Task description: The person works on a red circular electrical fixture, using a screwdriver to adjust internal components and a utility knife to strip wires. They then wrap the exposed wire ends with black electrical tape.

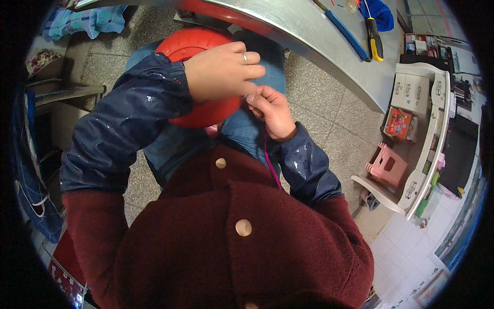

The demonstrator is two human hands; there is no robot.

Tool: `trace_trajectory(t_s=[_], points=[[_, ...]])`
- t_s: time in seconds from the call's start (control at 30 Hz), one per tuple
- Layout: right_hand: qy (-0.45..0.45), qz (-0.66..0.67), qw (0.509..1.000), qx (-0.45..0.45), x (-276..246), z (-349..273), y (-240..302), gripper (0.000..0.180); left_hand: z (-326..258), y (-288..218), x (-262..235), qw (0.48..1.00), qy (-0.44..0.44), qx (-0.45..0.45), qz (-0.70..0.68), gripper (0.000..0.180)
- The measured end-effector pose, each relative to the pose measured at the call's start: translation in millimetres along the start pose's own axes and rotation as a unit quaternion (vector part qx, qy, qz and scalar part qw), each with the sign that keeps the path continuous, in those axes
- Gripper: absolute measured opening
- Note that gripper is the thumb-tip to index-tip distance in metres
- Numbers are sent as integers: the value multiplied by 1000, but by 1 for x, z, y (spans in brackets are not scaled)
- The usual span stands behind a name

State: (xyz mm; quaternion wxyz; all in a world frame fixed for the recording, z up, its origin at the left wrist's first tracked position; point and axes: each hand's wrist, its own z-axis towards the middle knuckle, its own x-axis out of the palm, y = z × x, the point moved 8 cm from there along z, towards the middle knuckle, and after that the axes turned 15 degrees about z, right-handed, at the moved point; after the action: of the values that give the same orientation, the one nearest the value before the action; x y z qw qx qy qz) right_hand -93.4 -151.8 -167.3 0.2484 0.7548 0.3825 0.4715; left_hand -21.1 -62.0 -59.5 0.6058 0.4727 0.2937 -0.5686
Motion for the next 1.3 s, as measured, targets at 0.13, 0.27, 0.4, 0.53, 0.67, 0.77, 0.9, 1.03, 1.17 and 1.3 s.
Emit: trace_trajectory(t_s=[0.13, 0.27, 0.4, 0.53, 0.67, 0.77, 0.9, 1.03, 1.17, 1.3], points=[[-18, -9, 1000, 4, -2, 0, 1, 11, 2, -4, 8, 996, 65, -17, 50, 10], [-49, -127, 984, -113, 1, -7, 15, 11, -6, -9, 13, 968, 117, -219, 42, 12], [-60, -155, 979, -119, -3, -7, 15, 11, -19, -14, 19, 899, 72, -429, -48, 9], [-88, -40, 995, -38, -13, -5, 2, 13, -27, -20, 16, 888, 20, -442, -123, 8], [-72, -64, 991, -92, -3, -5, 6, 14, -32, -16, 7, 910, -10, -395, -127, 11], [-69, -67, 992, -82, 0, -2, 6, 14, -47, -5, 21, 835, -21, -493, -243, 10], [-54, -20, 997, -47, 1, 0, 7, 14, -45, -10, 25, 842, -23, -482, -241, 14], [-63, -20, 996, -66, 2, 0, 11, 14, -46, -15, 28, 832, -21, -503, -232, 24], [-78, 19, 997, -6, -3, 6, 0, 14, -47, -15, 26, 824, -47, -514, -235, 26], [-59, 50, 997, 13, -6, 13, -7, 13, -49, -14, 25, 817, -46, -524, -237, 25]])
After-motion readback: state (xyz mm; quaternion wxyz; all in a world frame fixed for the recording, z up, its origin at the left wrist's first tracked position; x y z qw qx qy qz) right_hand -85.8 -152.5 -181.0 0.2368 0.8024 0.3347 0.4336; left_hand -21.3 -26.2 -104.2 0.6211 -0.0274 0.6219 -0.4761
